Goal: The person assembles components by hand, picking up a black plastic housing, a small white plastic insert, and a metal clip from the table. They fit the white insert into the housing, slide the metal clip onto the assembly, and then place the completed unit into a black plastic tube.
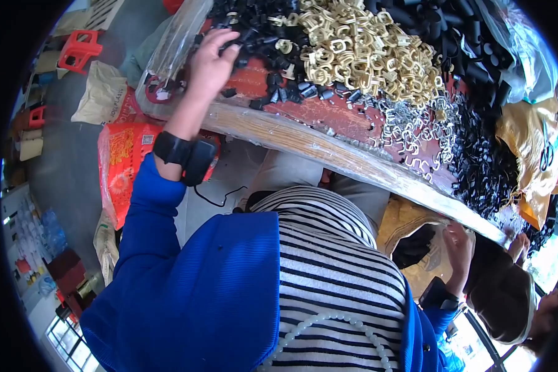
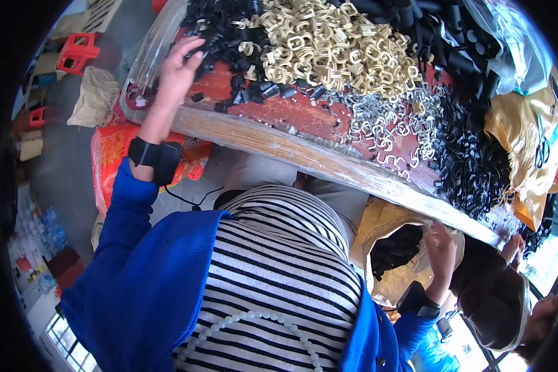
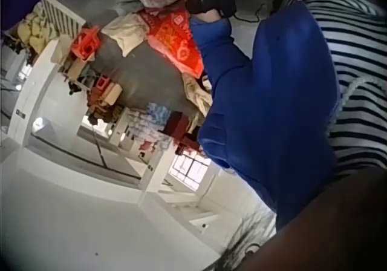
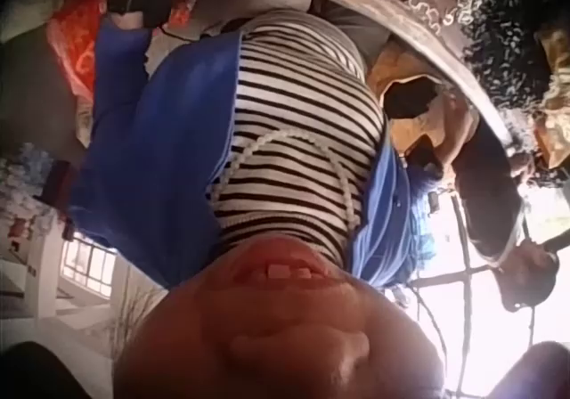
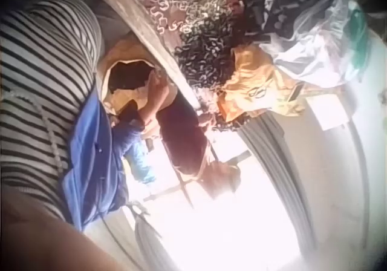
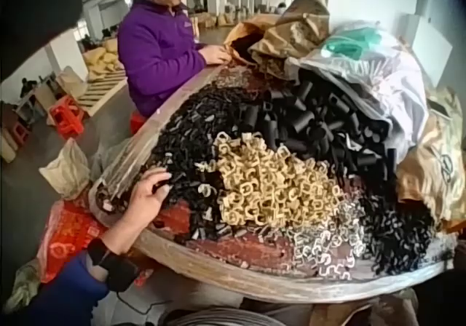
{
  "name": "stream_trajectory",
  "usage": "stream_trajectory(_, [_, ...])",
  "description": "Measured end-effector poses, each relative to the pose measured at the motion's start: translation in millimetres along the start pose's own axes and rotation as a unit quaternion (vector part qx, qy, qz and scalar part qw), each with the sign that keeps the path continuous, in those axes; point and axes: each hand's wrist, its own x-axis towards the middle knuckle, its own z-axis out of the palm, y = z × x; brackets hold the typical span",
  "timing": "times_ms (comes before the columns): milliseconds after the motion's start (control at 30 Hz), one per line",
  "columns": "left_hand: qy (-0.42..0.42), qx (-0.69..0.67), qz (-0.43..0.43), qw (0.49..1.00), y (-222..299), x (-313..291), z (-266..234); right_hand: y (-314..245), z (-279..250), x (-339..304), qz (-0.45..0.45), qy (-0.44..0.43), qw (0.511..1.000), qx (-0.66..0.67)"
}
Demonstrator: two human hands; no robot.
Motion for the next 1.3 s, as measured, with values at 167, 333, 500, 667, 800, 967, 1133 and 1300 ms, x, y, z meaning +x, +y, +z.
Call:
stream_trajectory(167, [-0.008,-0.079,0.008,0.997,34.8,-14.8,10.7,-15.6,-12.2,15.6,-0.104,-0.034,0.992,-0.062])
stream_trajectory(333, [0.003,-0.093,0.027,0.995,40.6,-15.1,10.5,-45.8,-7.1,19.7,-0.119,0.002,0.993,-0.015])
stream_trajectory(500, [0.051,-0.185,-0.06,0.98,43.3,-1.4,-4.5,-76.1,-9.3,25.4,-0.157,0.021,0.987,-0.037])
stream_trajectory(667, [0.035,-0.481,-0.222,0.847,70.8,2.4,-19.2,-111.2,9.6,52.1,-0.292,0.05,0.955,-0.008])
stream_trajectory(800, [-0.117,-0.603,-0.256,0.746,88.3,-11.9,-5.0,-139.7,36.3,69.4,-0.351,0.021,0.936,0.028])
stream_trajectory(967, [-0.235,-0.64,-0.29,0.672,122.1,-30.4,28.0,-160.0,61.2,82.9,-0.384,0.043,0.922,0.033])
stream_trajectory(1133, [-0.306,-0.662,-0.337,0.596,130.2,-34.0,43.5,-182.2,77.0,98.2,-0.396,0.059,0.915,0.038])
stream_trajectory(1300, [-0.31,-0.701,-0.365,0.528,129.9,-28.9,40.1,-201.9,89.6,118.8,-0.42,0.091,0.902,0.035])
